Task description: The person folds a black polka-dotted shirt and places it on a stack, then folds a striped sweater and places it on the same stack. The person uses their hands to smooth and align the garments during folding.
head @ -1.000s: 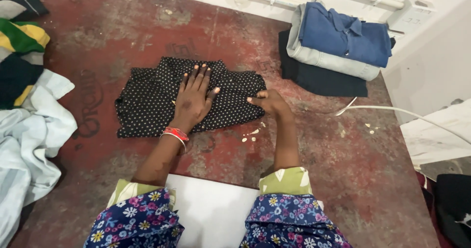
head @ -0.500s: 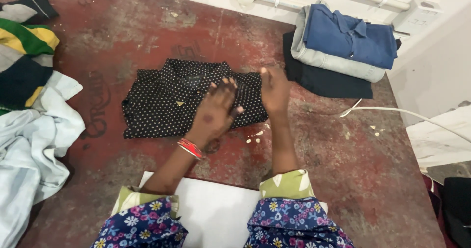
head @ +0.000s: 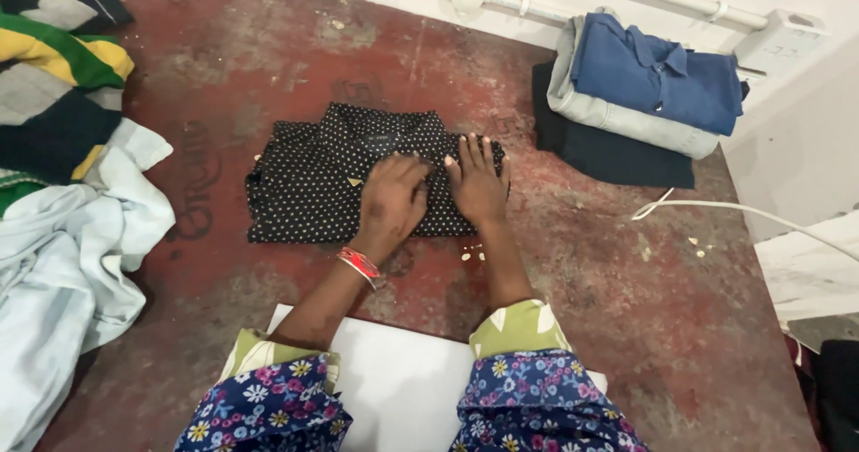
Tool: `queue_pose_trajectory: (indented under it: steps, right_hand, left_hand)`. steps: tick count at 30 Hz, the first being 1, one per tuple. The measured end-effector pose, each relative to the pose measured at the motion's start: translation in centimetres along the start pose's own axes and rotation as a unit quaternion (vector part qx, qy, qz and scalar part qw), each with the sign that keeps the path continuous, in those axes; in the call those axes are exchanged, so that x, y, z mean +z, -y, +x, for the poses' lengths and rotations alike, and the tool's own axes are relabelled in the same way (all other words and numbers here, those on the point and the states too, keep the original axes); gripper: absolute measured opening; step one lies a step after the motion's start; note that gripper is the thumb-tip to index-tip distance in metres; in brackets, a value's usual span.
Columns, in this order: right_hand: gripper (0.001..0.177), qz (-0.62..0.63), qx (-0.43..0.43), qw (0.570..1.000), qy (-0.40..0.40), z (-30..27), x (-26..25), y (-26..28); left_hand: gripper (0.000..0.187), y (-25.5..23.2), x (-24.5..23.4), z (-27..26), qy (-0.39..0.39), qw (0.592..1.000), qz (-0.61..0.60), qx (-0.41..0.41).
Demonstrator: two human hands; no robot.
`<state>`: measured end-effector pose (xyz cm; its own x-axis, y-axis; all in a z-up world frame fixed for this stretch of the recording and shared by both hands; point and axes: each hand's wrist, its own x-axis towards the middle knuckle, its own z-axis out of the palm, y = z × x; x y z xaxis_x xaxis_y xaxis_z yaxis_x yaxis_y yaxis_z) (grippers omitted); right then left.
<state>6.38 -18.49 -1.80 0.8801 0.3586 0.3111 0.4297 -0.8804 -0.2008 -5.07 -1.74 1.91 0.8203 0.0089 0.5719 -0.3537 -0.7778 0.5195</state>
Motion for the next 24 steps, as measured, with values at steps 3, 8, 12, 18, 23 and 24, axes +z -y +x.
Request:
queue_pose_trajectory:
  steps: [3,8,12,18,23,24]
  right_hand:
    - [0.063,0.012,0.015,1.0,0.008,0.1,1.1,-0.8]
    - [0.064,0.032,0.023,0.999,0.022,0.2,0.8,-0.7]
    - [0.065,0.036,0.028,0.999,0.023,0.1,0.4,-0.3]
    - [0.065,0.029,0.021,0.999,-0.013,-0.2,-1.2,1.0]
    - [0.065,0.034,-0.06,0.992,-0.103,-0.5,-1.9,3.8]
    - [0.065,0.037,-0.079,0.99,-0.107,-0.7,-1.8,4.4]
  left_hand:
    - [0.041,1.1,-1.3,0.7,-0.092,0.993,0.068,0.007]
    - [0.053,4.7,-2.3,0.3,-0.143,0.974,0.168,-0.049]
    - [0.065,6.6,-1.2,-0.8,-0.058,0.968,0.217,-0.113]
    - [0.065,6.4,-1.5,-0.8,-0.054,0.973,0.181,-0.132]
    - [0.066,5.2,-2.0,0.0,-0.118,0.97,0.167,-0.132]
    - [0.068,5.2,-1.9,-0.1,-0.121,0.97,0.166,-0.133]
